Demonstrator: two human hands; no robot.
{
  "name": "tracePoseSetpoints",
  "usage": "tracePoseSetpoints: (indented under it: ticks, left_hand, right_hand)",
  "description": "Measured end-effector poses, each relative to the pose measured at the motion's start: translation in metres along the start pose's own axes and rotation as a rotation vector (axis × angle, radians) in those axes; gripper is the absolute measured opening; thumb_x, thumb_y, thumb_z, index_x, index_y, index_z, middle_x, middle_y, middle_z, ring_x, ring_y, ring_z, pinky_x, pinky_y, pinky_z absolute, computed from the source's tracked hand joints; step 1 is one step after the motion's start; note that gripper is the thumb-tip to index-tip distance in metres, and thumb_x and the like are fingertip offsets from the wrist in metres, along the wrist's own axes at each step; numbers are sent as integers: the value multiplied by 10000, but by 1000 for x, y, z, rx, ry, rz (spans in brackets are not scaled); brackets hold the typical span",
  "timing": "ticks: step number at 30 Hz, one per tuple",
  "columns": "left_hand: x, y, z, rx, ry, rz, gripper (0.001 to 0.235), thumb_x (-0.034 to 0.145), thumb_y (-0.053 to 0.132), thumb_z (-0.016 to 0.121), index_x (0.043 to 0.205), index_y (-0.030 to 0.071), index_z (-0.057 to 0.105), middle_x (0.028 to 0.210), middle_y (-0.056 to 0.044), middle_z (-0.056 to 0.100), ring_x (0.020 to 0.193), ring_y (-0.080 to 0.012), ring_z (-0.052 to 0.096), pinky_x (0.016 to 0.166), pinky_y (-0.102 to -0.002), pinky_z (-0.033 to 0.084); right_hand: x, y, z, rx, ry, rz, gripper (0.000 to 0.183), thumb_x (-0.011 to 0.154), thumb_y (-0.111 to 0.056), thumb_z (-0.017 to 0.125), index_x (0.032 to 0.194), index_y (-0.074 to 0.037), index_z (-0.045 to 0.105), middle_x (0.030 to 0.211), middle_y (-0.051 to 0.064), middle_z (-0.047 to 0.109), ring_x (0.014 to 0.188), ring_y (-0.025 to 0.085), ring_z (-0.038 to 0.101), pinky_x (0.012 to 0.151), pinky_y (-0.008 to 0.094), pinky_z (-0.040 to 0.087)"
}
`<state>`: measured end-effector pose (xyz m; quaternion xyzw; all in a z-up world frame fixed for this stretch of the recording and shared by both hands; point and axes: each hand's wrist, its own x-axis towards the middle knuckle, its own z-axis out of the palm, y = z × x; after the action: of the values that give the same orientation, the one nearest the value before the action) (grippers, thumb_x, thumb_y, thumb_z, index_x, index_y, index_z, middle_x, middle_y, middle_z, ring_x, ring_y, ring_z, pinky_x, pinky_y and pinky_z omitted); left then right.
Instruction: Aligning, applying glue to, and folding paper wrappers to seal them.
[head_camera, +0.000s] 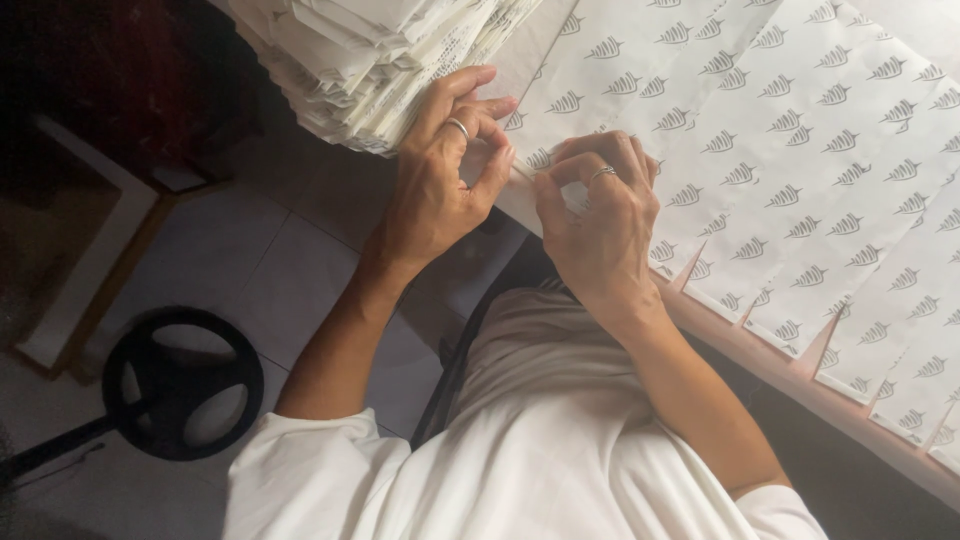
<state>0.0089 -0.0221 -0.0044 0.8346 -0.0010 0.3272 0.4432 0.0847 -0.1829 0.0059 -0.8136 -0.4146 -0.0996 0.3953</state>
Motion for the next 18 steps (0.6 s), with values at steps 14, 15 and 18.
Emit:
tracePoseSetpoints:
  ticks: [14,15,18]
  left_hand:
    - [-1,9,11,-13,101,-71,192,936,-145,507,1011,31,502,1305,-201,531,1147,-319,731,887,-369,656]
    - [-2,9,12,-13,100,-75,192,936,-145,507,1011,31,502,1305,-201,531,1147,-319,731,887,-369,656]
    - [-4,7,14,-29,94,-92,231,920,-169,436,1026,30,486,1315,-209,507,1178,-327,714,896,-365,657]
  right_hand:
    - [12,2,0,-69,-139,185,154,897,-176,757,992,-139,642,988,16,586,958,249,599,967,422,386]
    - [11,3,-1,-68,-142,188,154,897,-176,757,992,-139,642,988,16,586,958,249,599,967,422,386]
    - [10,3,-6,-41,-136,131,117,907,-148,736,989,-136,653,1005,25,579,972,256,595,969,427,399]
